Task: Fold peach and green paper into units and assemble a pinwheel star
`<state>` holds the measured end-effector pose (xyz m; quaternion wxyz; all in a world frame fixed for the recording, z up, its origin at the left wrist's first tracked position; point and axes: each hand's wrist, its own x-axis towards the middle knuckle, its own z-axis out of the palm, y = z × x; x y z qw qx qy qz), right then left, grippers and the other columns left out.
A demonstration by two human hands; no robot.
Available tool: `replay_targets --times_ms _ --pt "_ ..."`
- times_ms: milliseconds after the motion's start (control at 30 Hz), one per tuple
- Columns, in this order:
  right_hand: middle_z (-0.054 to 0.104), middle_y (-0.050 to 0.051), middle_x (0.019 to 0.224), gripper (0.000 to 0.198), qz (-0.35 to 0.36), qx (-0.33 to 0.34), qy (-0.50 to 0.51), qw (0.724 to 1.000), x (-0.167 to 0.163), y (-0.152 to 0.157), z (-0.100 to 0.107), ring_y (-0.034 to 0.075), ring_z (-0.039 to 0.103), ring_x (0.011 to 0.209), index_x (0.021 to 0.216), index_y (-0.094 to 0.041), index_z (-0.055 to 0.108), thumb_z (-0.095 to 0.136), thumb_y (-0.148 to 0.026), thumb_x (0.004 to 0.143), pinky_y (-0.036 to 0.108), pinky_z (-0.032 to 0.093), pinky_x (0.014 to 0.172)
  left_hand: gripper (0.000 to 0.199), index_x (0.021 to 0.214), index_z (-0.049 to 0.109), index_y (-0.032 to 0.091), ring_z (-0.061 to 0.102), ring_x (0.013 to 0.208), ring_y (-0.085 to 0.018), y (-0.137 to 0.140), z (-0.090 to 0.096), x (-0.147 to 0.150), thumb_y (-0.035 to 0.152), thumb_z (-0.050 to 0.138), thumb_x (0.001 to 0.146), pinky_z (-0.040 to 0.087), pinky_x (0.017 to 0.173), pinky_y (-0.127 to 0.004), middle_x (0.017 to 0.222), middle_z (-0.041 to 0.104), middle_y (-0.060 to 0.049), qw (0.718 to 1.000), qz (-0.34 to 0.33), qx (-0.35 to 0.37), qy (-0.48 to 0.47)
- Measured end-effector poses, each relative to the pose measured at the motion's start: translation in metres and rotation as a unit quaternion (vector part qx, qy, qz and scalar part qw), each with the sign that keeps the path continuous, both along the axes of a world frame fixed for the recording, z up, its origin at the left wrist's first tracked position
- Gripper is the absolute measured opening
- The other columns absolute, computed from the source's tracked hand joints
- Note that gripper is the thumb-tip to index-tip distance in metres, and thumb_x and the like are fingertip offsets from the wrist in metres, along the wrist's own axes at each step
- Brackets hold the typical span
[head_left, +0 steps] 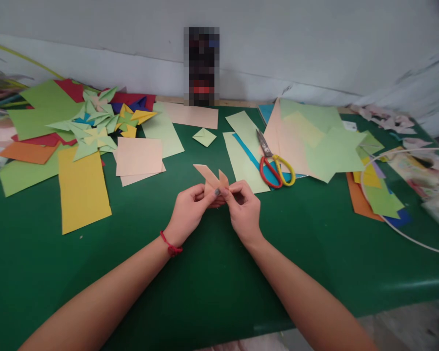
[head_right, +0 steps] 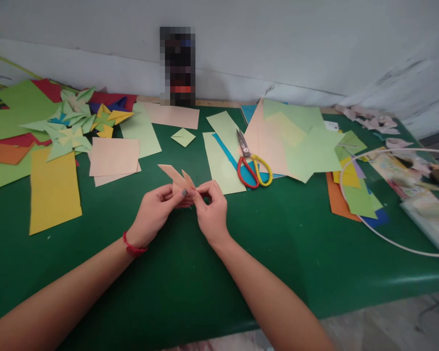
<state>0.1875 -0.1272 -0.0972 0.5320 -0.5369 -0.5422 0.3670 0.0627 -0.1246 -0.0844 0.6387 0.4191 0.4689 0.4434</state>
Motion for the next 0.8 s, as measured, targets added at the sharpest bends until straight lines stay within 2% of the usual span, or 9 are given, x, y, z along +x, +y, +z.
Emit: replay_targets --times_ms 200,267,333,400,533,667,800 --pt "0.052 -0.002 0.068 0.019 0.085 -0.052 0.059 0.993 0.006 0.004 0.006 0.011 0.052 0.064 0.072 -0.02 0.05 0.058 -0.036 0.078 0.025 0.044 0.06 0.029 0.056 0.05 0.017 0.062 0.065 -0.014 0.003 0.005 -0.008 0.037 0.06 0.075 0.05 0.06 -0.024 0.059 0.06 0.002 0.983 0.002 0.094 0.156" --pt "0.049 -0.004 0.064 0.02 0.119 -0.061 0.041 0.99 0.012 0.006 0.008 0.01 0.049 0.058 0.07 -0.02 0.049 0.059 -0.036 0.078 0.023 0.041 0.055 0.032 0.053 0.048 0.017 0.06 0.061 -0.013 0.003 0.007 -0.011 0.037 0.058 0.076 0.047 0.055 -0.022 0.056 0.059 0.002 0.974 -0.02 0.113 0.195" --pt "0.046 -0.005 0.059 0.023 0.142 -0.063 0.014 0.988 0.017 0.008 0.009 0.008 0.044 0.054 0.066 -0.019 0.049 0.059 -0.035 0.078 0.022 0.037 0.051 0.03 0.056 0.052 0.017 0.061 0.061 -0.013 0.003 0.009 -0.011 0.038 0.057 0.077 0.045 0.054 -0.022 0.06 0.061 0.001 0.971 -0.044 0.113 0.206" --pt "0.045 -0.005 0.058 0.023 0.145 -0.057 0.0 0.988 0.019 0.009 0.009 0.008 0.042 0.053 0.064 -0.019 0.049 0.06 -0.034 0.077 0.022 0.036 0.05 0.025 0.065 0.059 0.016 0.063 0.066 -0.015 0.002 0.01 -0.01 0.038 0.056 0.077 0.047 0.058 -0.024 0.067 0.065 -0.001 0.977 -0.058 0.093 0.181" --pt "0.05 -0.004 0.062 0.019 0.109 -0.036 0.01 0.993 0.016 0.005 0.009 0.009 0.048 0.057 0.067 -0.02 0.051 0.059 -0.033 0.078 0.023 0.04 0.053 0.023 0.081 0.064 0.015 0.064 0.077 -0.019 -0.001 0.011 -0.006 0.037 0.06 0.075 0.05 0.07 -0.029 0.081 0.068 -0.005 0.994 -0.048 0.033 0.097" --pt "0.05 -0.004 0.061 0.018 0.066 -0.026 0.026 0.997 0.009 0.0 0.01 0.01 0.049 0.055 0.068 -0.02 0.05 0.057 -0.032 0.079 0.024 0.044 0.053 0.027 0.089 0.065 0.014 0.063 0.085 -0.02 -0.004 0.01 -0.002 0.036 0.061 0.074 0.05 0.079 -0.033 0.09 0.068 -0.007 0.999 -0.03 -0.002 0.045" --pt "0.049 -0.004 0.062 0.016 0.032 -0.024 0.042 0.998 0.002 -0.005 0.009 0.01 0.05 0.056 0.07 -0.021 0.049 0.056 -0.031 0.08 0.024 0.045 0.054 0.026 0.089 0.065 0.014 0.062 0.086 -0.019 -0.006 0.011 0.001 0.036 0.062 0.074 0.049 0.081 -0.033 0.092 0.067 -0.007 1.0 -0.013 -0.007 0.02"
